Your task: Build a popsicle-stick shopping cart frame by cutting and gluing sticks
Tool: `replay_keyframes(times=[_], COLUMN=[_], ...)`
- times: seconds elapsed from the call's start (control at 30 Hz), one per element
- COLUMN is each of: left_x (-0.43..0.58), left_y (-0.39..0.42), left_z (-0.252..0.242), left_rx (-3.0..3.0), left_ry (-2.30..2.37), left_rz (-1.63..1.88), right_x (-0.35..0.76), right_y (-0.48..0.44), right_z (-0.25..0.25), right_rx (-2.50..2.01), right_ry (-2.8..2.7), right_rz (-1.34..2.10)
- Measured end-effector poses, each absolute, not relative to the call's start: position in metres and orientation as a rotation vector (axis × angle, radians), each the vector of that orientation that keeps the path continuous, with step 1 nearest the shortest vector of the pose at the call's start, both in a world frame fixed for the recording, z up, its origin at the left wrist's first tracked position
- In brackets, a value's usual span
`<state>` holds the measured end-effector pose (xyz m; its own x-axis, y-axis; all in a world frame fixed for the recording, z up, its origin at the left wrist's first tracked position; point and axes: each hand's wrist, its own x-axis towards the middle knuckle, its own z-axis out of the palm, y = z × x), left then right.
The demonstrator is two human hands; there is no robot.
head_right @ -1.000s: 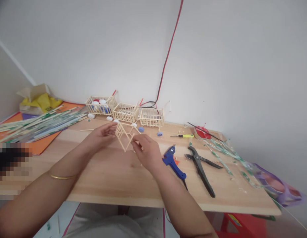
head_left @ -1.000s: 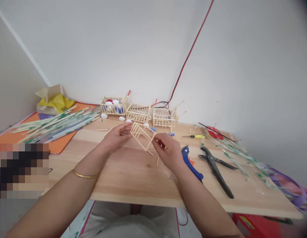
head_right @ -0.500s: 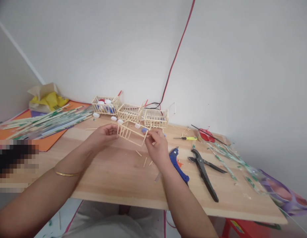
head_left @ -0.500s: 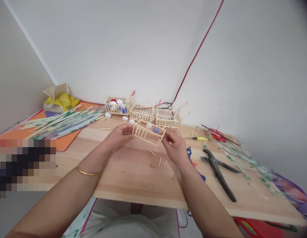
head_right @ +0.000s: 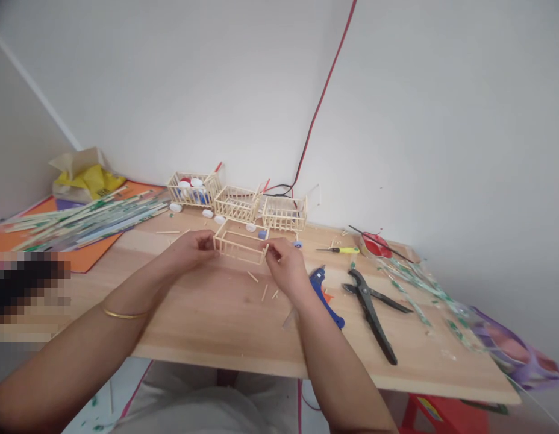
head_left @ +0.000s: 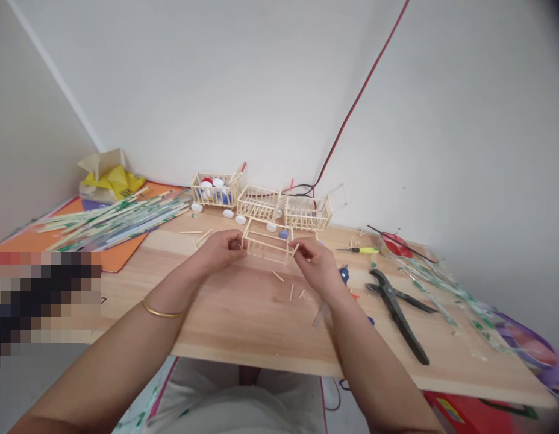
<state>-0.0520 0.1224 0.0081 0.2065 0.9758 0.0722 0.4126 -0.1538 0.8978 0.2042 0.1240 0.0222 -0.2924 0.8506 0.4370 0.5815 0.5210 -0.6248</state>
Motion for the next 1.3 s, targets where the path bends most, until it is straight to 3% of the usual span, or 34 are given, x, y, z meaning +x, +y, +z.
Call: replay_keyframes(times=[1.3], left_x=[-0.0469], left_y=[0.1189], left_z=[0.0158], left_rx=[2.038], left_ry=[1.529], left_rz=[0.726], right_x=[0.2037], right_y=[0.1247], right_z=[0.0199], right_rx=[-1.246], right_ry=[-2.065], right_rz=[0.640])
